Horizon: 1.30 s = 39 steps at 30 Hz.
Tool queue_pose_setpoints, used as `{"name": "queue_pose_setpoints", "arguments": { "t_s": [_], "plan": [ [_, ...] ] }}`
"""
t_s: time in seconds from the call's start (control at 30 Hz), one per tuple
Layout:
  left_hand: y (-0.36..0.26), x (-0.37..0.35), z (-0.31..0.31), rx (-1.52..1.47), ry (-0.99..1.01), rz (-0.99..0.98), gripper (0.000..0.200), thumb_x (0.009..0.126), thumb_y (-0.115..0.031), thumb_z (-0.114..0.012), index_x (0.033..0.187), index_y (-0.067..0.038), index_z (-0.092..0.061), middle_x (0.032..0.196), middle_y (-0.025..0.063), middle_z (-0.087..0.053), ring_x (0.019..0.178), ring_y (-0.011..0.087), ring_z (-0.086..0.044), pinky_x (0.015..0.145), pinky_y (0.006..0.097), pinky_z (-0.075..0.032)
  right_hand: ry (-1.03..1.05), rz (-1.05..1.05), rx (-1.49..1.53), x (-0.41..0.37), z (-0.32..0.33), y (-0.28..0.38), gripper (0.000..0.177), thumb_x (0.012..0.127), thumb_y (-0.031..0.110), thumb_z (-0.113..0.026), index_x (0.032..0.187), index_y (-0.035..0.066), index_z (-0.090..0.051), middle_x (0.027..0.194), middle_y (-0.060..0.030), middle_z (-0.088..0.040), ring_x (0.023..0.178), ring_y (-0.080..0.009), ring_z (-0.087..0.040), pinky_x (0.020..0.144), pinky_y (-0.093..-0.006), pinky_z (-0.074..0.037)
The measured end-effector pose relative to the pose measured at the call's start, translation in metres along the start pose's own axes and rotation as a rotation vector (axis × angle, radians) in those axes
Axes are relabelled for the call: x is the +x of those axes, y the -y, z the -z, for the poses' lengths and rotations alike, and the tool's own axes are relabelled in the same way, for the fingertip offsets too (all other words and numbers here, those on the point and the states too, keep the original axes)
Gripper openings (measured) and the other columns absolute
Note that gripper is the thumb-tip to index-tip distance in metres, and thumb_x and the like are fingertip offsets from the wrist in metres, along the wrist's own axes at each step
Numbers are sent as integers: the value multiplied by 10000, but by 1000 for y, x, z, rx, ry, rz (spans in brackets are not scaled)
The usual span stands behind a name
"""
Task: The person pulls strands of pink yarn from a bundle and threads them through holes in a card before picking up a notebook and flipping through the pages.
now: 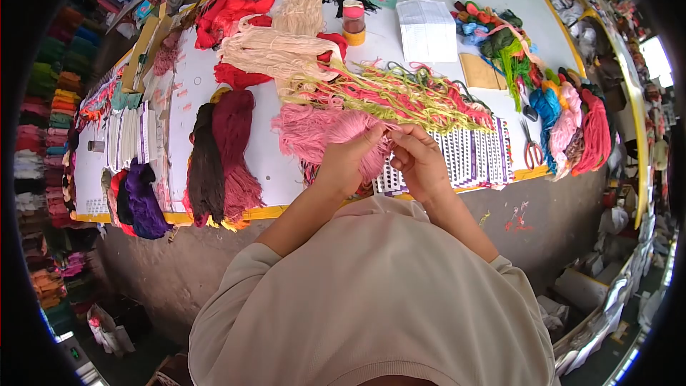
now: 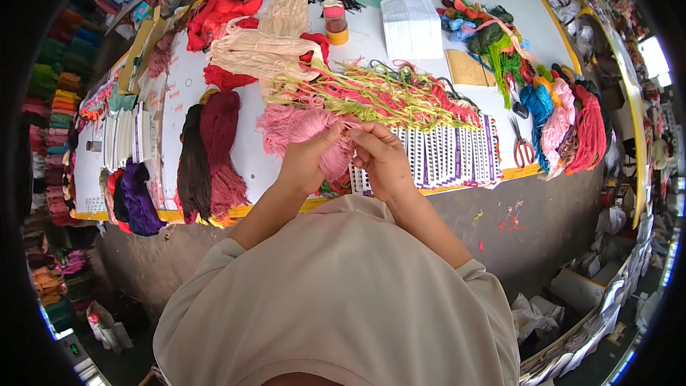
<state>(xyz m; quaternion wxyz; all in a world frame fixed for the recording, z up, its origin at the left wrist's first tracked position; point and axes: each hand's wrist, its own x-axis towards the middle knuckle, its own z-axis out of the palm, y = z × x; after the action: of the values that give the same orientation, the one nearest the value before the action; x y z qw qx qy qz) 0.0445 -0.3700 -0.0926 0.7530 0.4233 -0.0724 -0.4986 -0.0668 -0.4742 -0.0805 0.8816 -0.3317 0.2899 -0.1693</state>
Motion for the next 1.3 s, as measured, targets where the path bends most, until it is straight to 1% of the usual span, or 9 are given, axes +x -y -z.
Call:
{"name": "queue_pose_setpoints", "arguments": {
  "t_s": [0.23, 0.3, 0.4, 0.53, 0.6, 0.9, 1.03, 1.1, 1.3],
  "plan": [
    [7, 7, 12, -180, 137, -4, 336, 983, -254, -557, 1160, 27, -607, 1104, 84, -633, 1029, 174, -592, 897, 317, -483, 57, 38, -60, 6, 7, -2, 111, 924, 128, -598, 1019, 81, -629, 843, 25, -625, 592, -37, -454, 539, -212, -397],
    [3, 4, 7, -118, 182, -24, 350, 992, -250, -538, 1196, 29, -590, 1135, 88, -625, 1040, 180, -592, 906, 327, -487, -2, 73, -311, 3, -1, -2, 138, 912, 128, -624, 1040, 78, -633, 850, 27, -627, 634, -41, -504, 556, -209, -424],
    [-5, -2, -3, 141, 182, -78, 344, 994, -227, -528, 1219, 29, -579, 1145, 91, -625, 1045, 185, -595, 901, 332, -492, -36, 43, -341, 3, -2, -1, 157, 894, 112, -647, 1047, 79, -640, 849, 30, -629, 672, -45, -534, 580, -213, -445],
    [-10, -3, -10, 43, 173, -33, 327, 991, -199, -525, 1215, 34, -582, 1138, 90, -629, 1035, 180, -601, 898, 323, -493, -28, 40, -272, 6, 2, -4, 149, 887, 106, -652, 1034, 86, -650, 844, 38, -628, 680, -39, -534, 583, -215, -447],
    [-1, 4, 4, 119, 204, -60, 363, 1016, -204, -473, 1271, 41, -554, 1272, 92, -585, 1174, 175, -547, 1011, 315, -424, -46, 30, -209, 5, 0, -2, 97, 895, 90, -627, 989, 93, -652, 840, 46, -629, 675, -32, -528, 588, -217, -451],
    [-7, 1, -5, 96, 122, -125, 212, 978, -143, -541, 1073, 25, -628, 1028, 74, -652, 961, 169, -615, 860, 312, -497, 29, 32, -90, 9, 6, -5, 41, 916, 89, -594, 926, 103, -631, 787, 63, -601, 599, -22, -473, 564, -211, -446],
    [1, 5, 3, 81, -1, -73, 280, 1001, -209, -514, 1102, 30, -619, 1055, 85, -645, 972, 173, -605, 873, 323, -492, 34, 26, -94, 9, 4, -3, 49, 934, 115, -581, 933, 97, -626, 785, 59, -598, 582, -22, -453, 552, -210, -442],
    [-1, 7, 6, -132, 188, -22, 363, 1016, -283, -481, 1139, 34, -607, 1101, 99, -634, 1026, 177, -586, 901, 328, -482, 26, 71, -88, 7, -3, 2, 78, 952, 139, -563, 943, 91, -624, 778, 55, -589, 571, -28, -437, 556, -211, -443],
    [-3, 5, -1, -24, 186, -28, 420, 1016, -301, -477, 1243, 42, -568, 1181, 104, -614, 1121, 172, -551, 960, 310, -449, 6, 101, -376, 8, -1, -5, 118, 932, 150, -610, 1016, 80, -654, 840, 29, -635, 660, -38, -534, 585, -201, -448]
  ]
}}
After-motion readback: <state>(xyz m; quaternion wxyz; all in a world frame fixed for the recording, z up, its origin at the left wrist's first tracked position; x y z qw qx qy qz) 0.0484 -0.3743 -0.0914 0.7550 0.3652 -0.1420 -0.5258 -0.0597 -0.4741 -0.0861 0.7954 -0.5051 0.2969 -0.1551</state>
